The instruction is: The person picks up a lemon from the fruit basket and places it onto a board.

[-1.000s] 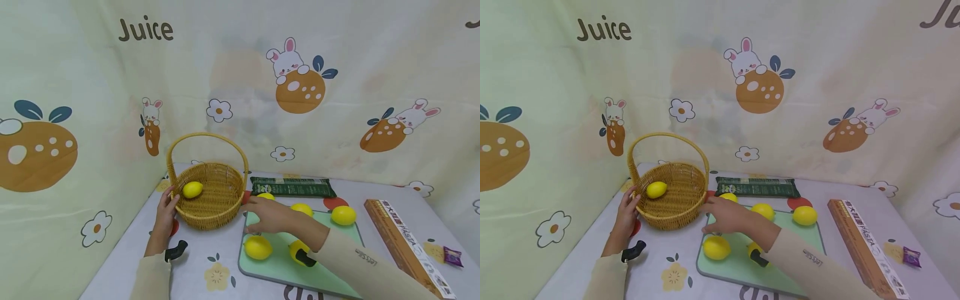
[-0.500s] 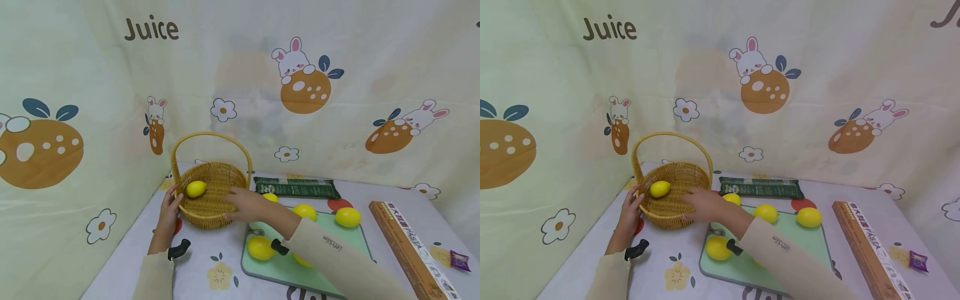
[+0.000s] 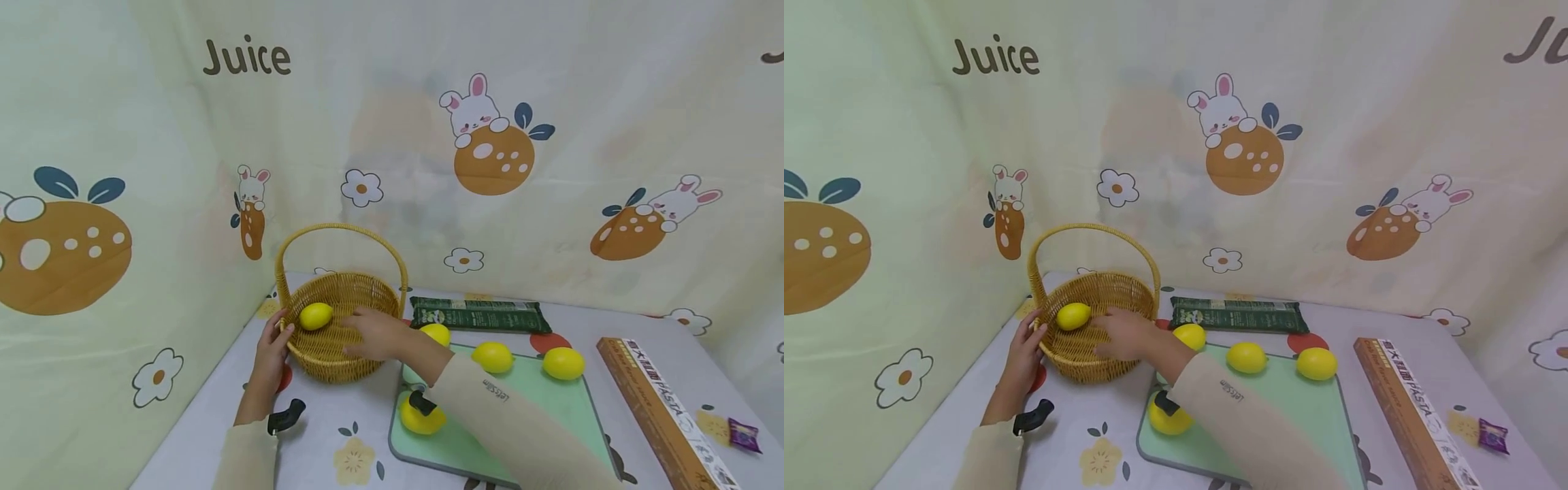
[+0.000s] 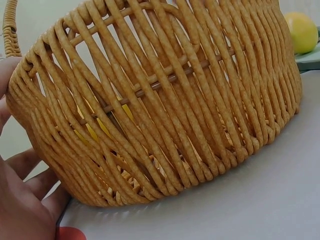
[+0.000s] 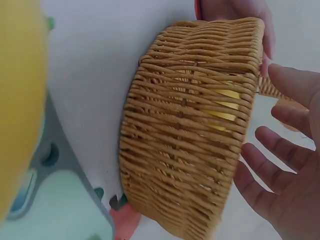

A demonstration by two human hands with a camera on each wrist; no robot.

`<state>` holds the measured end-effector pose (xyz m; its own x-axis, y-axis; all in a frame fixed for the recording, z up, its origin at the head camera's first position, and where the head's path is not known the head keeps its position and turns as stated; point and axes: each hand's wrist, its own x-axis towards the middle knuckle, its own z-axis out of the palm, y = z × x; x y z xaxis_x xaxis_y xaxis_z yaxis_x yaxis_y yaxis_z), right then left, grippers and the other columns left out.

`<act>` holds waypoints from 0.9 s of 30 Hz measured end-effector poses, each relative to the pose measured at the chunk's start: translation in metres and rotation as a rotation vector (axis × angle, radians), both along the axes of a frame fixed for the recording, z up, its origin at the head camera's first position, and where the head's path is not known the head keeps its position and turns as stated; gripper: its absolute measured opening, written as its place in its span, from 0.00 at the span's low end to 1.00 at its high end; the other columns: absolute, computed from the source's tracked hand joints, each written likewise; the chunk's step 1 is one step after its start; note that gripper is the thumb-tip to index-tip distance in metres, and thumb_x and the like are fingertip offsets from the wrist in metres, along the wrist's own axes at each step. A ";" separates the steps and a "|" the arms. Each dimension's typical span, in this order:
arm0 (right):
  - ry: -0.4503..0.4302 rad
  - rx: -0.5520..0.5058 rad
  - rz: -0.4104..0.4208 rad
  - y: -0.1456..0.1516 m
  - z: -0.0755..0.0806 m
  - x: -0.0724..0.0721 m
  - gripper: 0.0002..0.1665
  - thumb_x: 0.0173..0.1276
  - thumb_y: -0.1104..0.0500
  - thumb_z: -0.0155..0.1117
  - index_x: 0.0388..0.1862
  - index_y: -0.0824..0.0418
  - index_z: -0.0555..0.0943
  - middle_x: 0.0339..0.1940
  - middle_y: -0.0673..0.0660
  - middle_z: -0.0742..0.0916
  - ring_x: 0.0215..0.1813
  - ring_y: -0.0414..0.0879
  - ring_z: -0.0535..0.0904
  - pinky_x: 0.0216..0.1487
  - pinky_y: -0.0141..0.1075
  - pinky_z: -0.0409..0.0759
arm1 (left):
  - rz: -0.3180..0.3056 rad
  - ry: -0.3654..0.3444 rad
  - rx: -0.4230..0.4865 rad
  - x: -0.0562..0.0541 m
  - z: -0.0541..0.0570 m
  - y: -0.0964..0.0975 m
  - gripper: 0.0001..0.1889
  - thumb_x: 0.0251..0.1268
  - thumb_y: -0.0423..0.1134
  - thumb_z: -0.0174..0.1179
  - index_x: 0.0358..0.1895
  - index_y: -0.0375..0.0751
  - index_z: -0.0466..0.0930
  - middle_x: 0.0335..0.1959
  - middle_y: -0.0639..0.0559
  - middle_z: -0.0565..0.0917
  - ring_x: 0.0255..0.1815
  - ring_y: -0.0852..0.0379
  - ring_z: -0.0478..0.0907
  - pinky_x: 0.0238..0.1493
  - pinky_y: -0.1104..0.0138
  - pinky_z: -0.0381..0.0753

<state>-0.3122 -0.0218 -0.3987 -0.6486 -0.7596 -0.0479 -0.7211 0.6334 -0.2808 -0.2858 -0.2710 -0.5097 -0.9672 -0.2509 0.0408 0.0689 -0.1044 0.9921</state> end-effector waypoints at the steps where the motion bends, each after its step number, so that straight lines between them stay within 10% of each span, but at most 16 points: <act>1: 0.005 -0.003 -0.005 -0.003 -0.002 -0.001 0.34 0.71 0.41 0.59 0.72 0.52 0.69 0.70 0.56 0.71 0.69 0.51 0.66 0.66 0.46 0.68 | -0.003 0.004 -0.003 0.000 0.000 -0.001 0.28 0.75 0.46 0.52 0.74 0.53 0.58 0.76 0.42 0.53 0.74 0.48 0.54 0.72 0.52 0.51; 21: -0.056 0.019 -0.147 -0.042 -0.030 -0.023 0.37 0.70 0.42 0.60 0.75 0.45 0.63 0.73 0.60 0.65 0.67 0.54 0.68 0.64 0.52 0.69 | -0.029 -0.036 -0.008 0.012 0.020 0.002 0.29 0.75 0.45 0.51 0.75 0.49 0.56 0.77 0.42 0.49 0.76 0.46 0.50 0.72 0.50 0.50; 27: -0.030 -0.036 -0.197 -0.054 -0.040 -0.026 0.39 0.68 0.44 0.63 0.76 0.44 0.62 0.78 0.60 0.54 0.71 0.56 0.62 0.64 0.55 0.68 | 0.002 -0.009 -0.001 0.003 0.001 -0.002 0.28 0.74 0.47 0.53 0.74 0.54 0.60 0.76 0.44 0.53 0.74 0.48 0.54 0.72 0.52 0.52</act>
